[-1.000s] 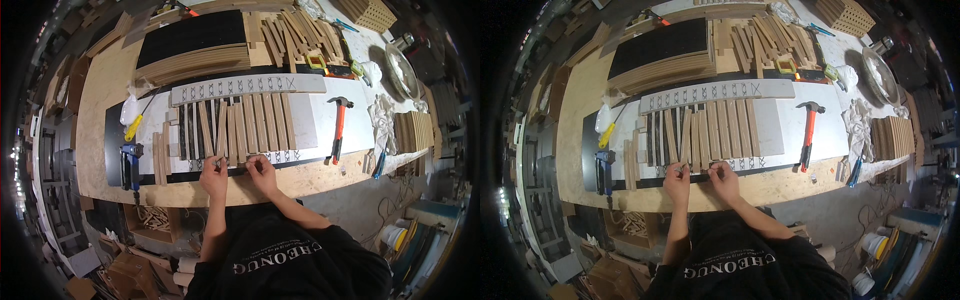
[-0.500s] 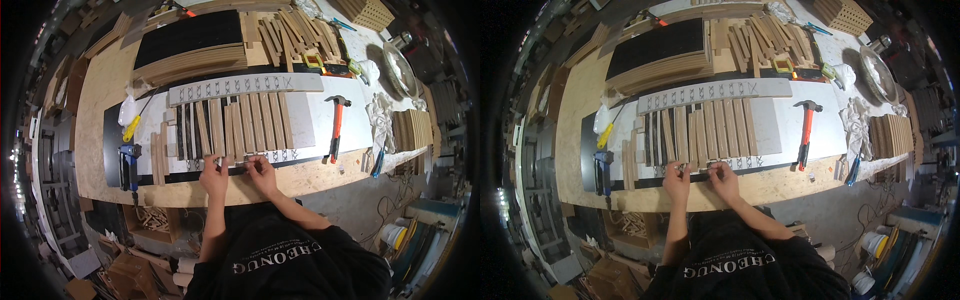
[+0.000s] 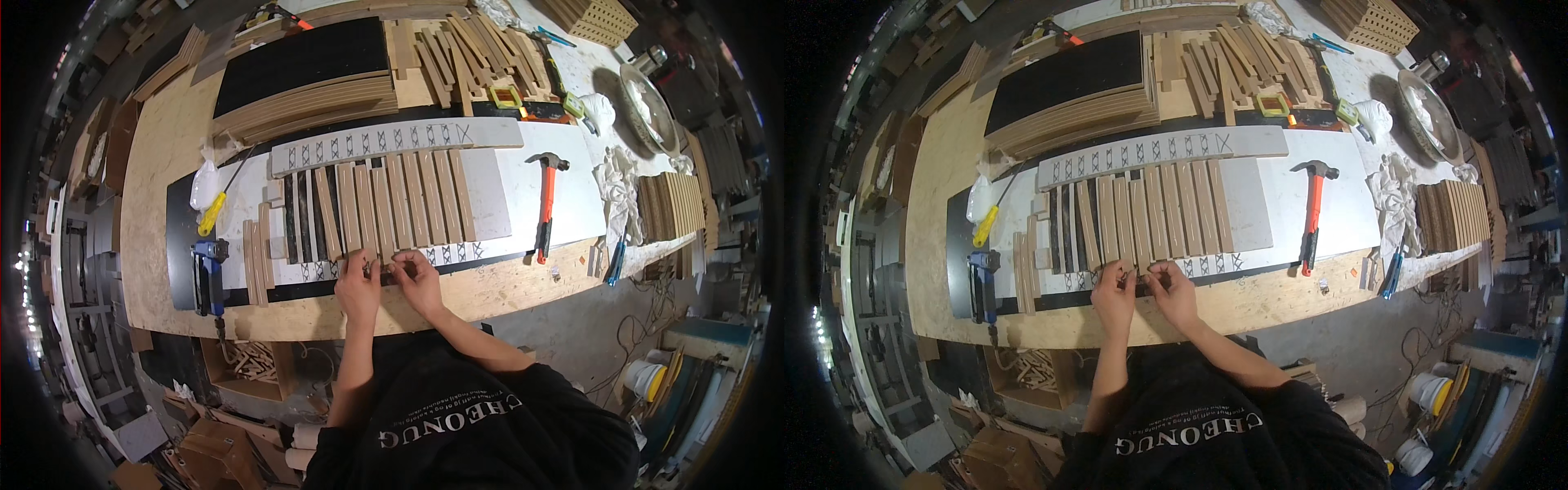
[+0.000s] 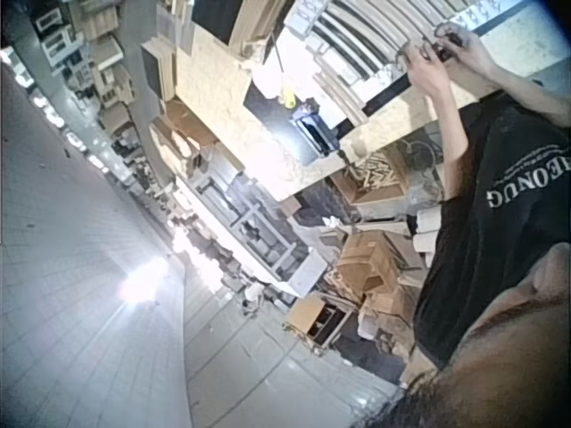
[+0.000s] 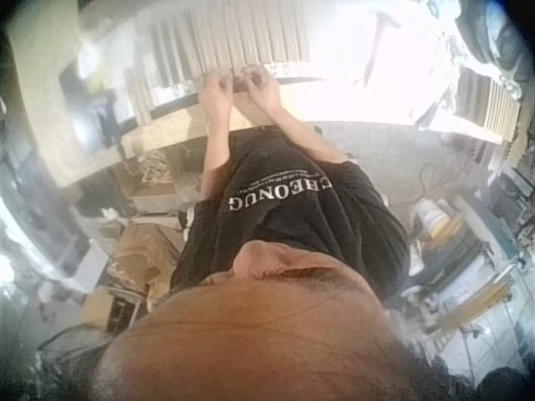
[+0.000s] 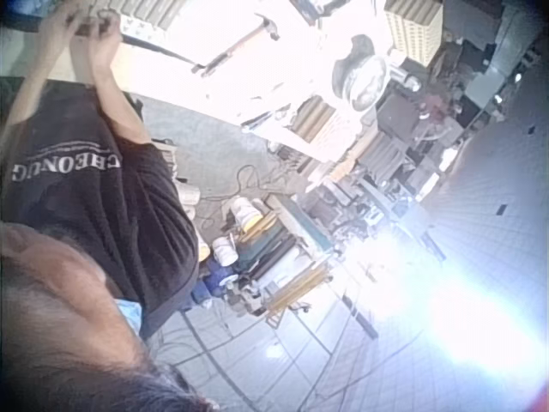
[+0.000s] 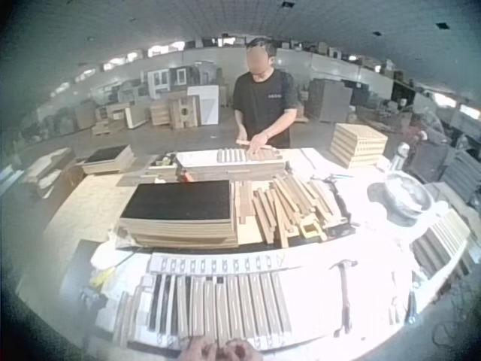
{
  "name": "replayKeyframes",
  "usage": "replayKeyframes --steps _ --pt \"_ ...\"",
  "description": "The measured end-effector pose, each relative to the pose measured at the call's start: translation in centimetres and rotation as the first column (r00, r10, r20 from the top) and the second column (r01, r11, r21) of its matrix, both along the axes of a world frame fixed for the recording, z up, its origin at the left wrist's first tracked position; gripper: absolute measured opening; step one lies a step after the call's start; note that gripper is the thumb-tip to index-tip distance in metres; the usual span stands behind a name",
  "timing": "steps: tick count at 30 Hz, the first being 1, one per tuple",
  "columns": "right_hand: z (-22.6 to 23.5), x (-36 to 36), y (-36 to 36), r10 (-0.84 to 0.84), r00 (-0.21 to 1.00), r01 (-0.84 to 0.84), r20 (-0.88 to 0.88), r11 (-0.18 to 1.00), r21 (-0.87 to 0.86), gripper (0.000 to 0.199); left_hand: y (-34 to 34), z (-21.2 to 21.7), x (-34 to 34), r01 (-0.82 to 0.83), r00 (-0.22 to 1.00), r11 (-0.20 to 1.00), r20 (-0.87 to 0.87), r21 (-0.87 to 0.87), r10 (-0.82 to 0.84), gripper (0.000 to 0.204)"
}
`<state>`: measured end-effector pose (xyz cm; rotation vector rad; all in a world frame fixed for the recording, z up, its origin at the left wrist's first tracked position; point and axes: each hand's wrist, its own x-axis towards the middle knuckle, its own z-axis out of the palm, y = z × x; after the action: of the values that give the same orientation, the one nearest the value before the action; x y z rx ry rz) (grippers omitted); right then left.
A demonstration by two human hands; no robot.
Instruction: Assembling wooden slats into a panel using heat-sealed tape, glue, and a hammer.
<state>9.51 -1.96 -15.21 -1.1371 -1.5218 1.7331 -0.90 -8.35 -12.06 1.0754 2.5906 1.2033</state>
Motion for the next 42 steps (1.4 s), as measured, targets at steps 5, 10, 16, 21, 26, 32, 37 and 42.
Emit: replayKeyframes --steps 5,10,16,21,26,32,37,42 --pt "0.9 -0.7 0.2 -0.024 1.0 0.025 0.008 0.996 -0.084 0.017 0.6 0.4 -0.9 0.013 1.0 0.998 -0.02 -0.064 -0.015 0.028" --pt "-0.2 -1.4 0.4 -0.069 0.996 0.068 0.063 0.998 0.014 0.014 0.0 0.9 -1.8 0.024 1.0 0.993 -0.006 -0.117 -0.024 0.033" --pt "1.3 -1.3 0.1 -0.122 0.991 0.116 -0.05 0.987 -0.107 0.009 -2.4 0.2 -4.0 -0.086 0.986 0.992 -0.153 -0.087 0.072 0.04" --pt "1.6 -0.5 0.0 -0.102 0.984 0.085 -0.148 0.989 -0.117 0.01 -2.8 -0.4 -4.0 -0.073 0.997 0.988 -0.048 -0.138 0.067 0.043" --pt "2.0 -0.2 0.0 -0.085 0.98 0.065 -0.182 0.991 -0.116 0.009 -2.6 0.2 -4.2 -0.028 0.999 0.995 -0.024 -0.096 0.026 0.044" --pt "2.2 0.0 0.2 0.005 0.999 0.0 -0.032 0.986 0.17 0.011 -2.2 0.7 -5.1 -0.021 0.997 0.99 -0.075 -0.141 0.01 0.046" --pt "5.0 -0.6 2.6 0.015 0.956 -0.241 0.293 0.612 0.753 0.011 -1.7 2.0 -3.4 0.018 0.981 0.996 -0.191 -0.089 -0.035 0.042" --pt "3.8 -1.5 4.4 -0.03 0.954 -0.238 0.299 0.53 0.814 0.012 -0.4 0.6 -3.5 0.147 0.977 0.986 -0.141 -0.082 -0.157 0.02"
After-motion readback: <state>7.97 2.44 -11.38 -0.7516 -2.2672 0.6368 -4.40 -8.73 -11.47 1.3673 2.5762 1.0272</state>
